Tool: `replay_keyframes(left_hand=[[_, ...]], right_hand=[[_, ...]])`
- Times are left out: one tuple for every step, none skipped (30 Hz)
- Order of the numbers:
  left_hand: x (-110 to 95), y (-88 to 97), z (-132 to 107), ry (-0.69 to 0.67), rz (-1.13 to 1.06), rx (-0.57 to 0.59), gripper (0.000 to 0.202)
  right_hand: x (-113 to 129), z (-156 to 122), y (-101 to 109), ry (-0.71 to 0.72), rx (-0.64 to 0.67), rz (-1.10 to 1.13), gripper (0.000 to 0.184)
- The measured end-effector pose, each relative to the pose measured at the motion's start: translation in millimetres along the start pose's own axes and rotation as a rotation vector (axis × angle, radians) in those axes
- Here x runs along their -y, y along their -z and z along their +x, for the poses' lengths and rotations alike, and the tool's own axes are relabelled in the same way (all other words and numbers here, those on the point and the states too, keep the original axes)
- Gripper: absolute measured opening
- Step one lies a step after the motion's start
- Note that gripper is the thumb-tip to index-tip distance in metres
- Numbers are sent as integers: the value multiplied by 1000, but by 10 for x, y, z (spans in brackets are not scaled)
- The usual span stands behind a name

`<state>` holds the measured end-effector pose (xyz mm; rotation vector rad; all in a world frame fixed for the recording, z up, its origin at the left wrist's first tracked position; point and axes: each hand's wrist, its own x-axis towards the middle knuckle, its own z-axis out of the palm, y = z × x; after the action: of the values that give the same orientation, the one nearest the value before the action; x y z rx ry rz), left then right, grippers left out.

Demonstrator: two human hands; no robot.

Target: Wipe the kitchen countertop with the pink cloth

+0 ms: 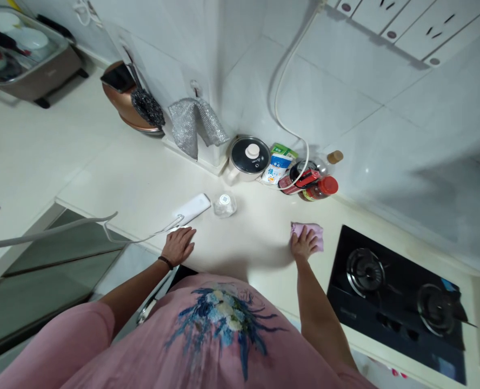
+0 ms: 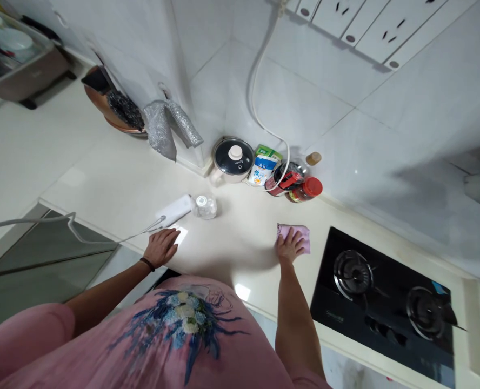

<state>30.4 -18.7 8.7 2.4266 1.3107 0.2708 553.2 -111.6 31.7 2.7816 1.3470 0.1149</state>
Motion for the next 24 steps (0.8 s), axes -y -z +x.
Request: replay_keyframes(left_hand=[[-6,4,0,6,-2,2,53],[-11,9,1,10,-3,3,53],[-16,14,1,14,-3,5,53],[-21,18,2,16,-4,6,54],[-24,22,4,18,-6,6,54],[-27,25,6,21,-8,7,54],[-30,28,9,23,-12,7,55],[-33,32,13,25,-14,8,55],[-36,35,17,25,-15,9,55],[-39,40,22,25,-14,10,55],[-43,46,27,24,-10,11,54],[-48,52,31,22,-7,13,54],[-53,58,34,20,-4,14,54],[-57,64,37,19,-2,14,54],[-62,69,38,19,-2,14,54],[-65,72,39,18,-2,15,54],[-67,74,39,17,-4,16,55],[-69,73,38,16,-6,18,55],[-70,72,38,15,-8,18,56],[-71,71,37,12,-10,18,56],[-71,70,36,10,-12,16,55],[-72,70,35,7,-14,13,55],[-73,72,35,5,-16,10,55],[-75,75,34,4,-20,8,55]], right_hand=[[61,-81,-10,-20,27,22,61],[165,-166,-17,-24,67,53,64],[310,-257,-19,1,117,90,67],[488,-354,-14,56,170,131,68],[687,-458,0,149,218,163,69],[896,-569,23,258,257,190,69],[1099,-684,52,363,282,217,70],[1283,-799,85,457,297,245,70],[1437,-909,118,537,305,274,70],[1550,-1007,147,597,307,305,69],[1619,-1088,169,636,308,335,66],[1639,-1148,180,656,309,365,61],[1611,-1186,179,650,307,393,56],[1539,-1206,166,617,297,419,51],[1427,-1209,143,558,274,442,46],[1282,-1202,113,483,236,467,43],[1114,-1190,80,402,187,498,41],[934,-1177,48,322,134,533,39],[754,-1165,19,245,82,568,39],[585,-1154,-4,171,35,597,39],[439,-1142,-21,98,-4,614,40],[327,-1128,-32,26,-37,618,41],[254,-1109,-38,-44,-67,608,40],[225,-1084,-42,-103,-95,592,39]])
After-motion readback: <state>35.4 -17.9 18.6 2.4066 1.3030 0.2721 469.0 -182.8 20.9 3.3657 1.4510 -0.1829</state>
